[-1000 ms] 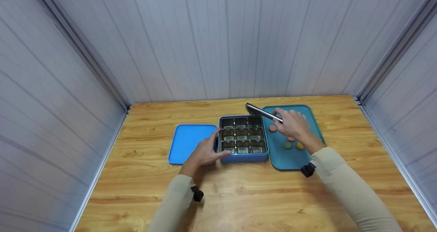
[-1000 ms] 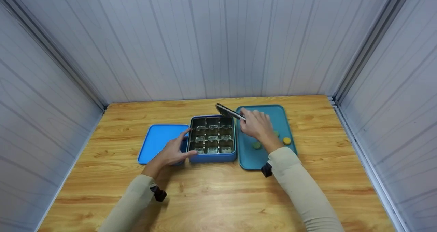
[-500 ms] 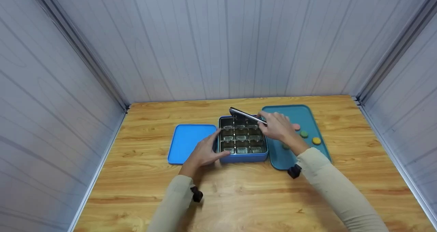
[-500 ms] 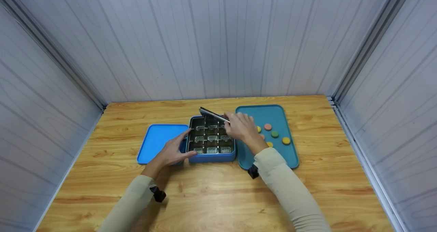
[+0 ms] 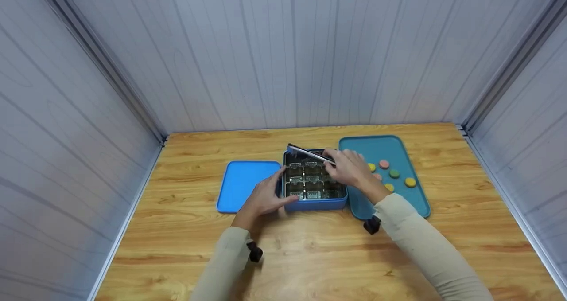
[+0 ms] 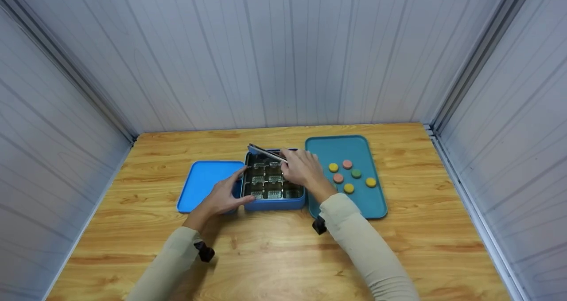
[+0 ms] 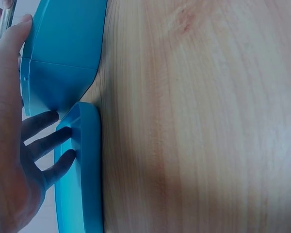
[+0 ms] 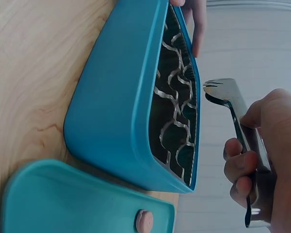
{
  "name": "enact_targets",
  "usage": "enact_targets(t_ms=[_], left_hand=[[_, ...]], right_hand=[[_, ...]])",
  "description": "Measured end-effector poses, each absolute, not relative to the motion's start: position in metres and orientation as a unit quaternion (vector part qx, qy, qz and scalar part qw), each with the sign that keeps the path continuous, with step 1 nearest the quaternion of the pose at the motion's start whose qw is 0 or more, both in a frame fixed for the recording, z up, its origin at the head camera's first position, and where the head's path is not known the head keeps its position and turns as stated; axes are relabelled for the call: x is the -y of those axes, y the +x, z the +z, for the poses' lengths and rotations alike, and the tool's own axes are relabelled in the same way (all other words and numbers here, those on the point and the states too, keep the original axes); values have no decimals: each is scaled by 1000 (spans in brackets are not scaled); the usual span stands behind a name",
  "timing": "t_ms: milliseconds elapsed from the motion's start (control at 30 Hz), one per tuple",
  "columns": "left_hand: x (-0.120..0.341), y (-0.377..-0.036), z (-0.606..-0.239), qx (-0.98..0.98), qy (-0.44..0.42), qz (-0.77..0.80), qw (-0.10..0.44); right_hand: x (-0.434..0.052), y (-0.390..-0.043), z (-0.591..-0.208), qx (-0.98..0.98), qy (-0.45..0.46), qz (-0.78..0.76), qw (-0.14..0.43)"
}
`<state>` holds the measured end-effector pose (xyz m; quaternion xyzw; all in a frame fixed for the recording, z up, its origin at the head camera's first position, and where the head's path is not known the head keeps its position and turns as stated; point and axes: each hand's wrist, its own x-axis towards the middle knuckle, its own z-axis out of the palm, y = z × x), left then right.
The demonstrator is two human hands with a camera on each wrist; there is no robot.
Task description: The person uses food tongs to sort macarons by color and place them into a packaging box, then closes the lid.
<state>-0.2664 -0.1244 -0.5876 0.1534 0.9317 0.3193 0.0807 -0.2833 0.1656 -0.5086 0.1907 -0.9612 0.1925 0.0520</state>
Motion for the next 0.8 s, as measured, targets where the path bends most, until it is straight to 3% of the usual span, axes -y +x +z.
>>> enact_targets(t_ms=[800], left_hand=[[125,-268,-588,-931,158,319,81]], right_hand=[[-161,-283,-517,960,169,224,17]])
